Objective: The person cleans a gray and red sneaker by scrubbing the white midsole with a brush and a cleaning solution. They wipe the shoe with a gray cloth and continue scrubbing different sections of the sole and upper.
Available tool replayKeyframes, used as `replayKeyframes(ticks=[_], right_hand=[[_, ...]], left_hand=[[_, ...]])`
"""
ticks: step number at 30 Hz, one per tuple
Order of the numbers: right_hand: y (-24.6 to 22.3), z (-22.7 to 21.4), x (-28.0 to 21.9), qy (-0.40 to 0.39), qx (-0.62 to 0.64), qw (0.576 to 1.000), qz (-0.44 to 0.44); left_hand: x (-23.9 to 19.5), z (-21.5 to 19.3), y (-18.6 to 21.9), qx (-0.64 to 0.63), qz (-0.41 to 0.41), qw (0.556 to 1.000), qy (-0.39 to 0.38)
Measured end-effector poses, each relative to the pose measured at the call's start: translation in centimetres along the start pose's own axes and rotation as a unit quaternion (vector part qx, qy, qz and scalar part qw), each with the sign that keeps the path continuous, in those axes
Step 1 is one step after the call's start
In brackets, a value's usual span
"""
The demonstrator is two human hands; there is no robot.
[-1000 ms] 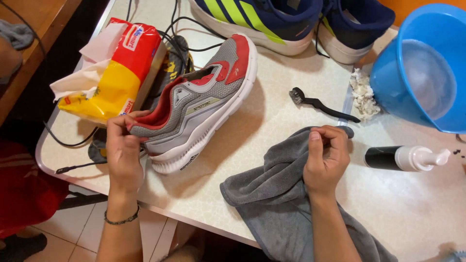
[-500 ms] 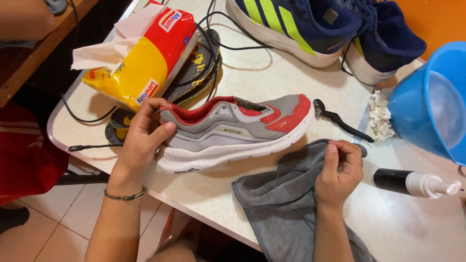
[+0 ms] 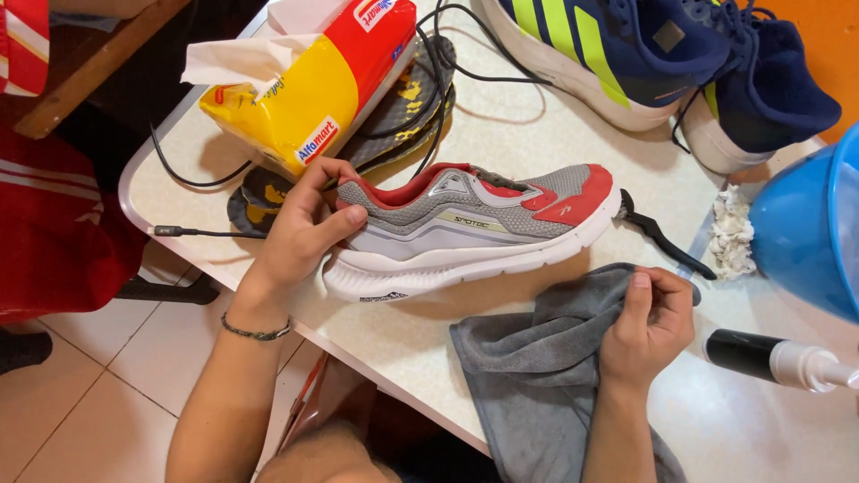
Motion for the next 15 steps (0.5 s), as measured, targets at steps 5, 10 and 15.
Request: replayKeyframes(ticks=[5,10,15], right_hand=[[-0.17,0.17,0.05,0.000,-0.004,1.000,0.005],[0.01,0.18,0.00,-0.002,-0.002,1.000,0.013],[-0.39,0.22,0.17,-0.003,-0.006,1.000,0.016]], left_hand=[[-0.12,-0.34,-0.19,0.014,-0.008,1.000,-0.001],[0.02,-0.24,-0.02,0.027,-0.012,1.000,-0.001],[0.02,-0.19,0.05,0.025,-0.014,1.000,0.002]])
Point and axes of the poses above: each hand's wrist, its own x-axis towards the middle knuckle, its own z-axis out of the palm, y = z × x, the point moved 8 cm from there along x, towards the middle knuckle, and after that the axes turned 9 degrees about -z, right-handed, at the moved point
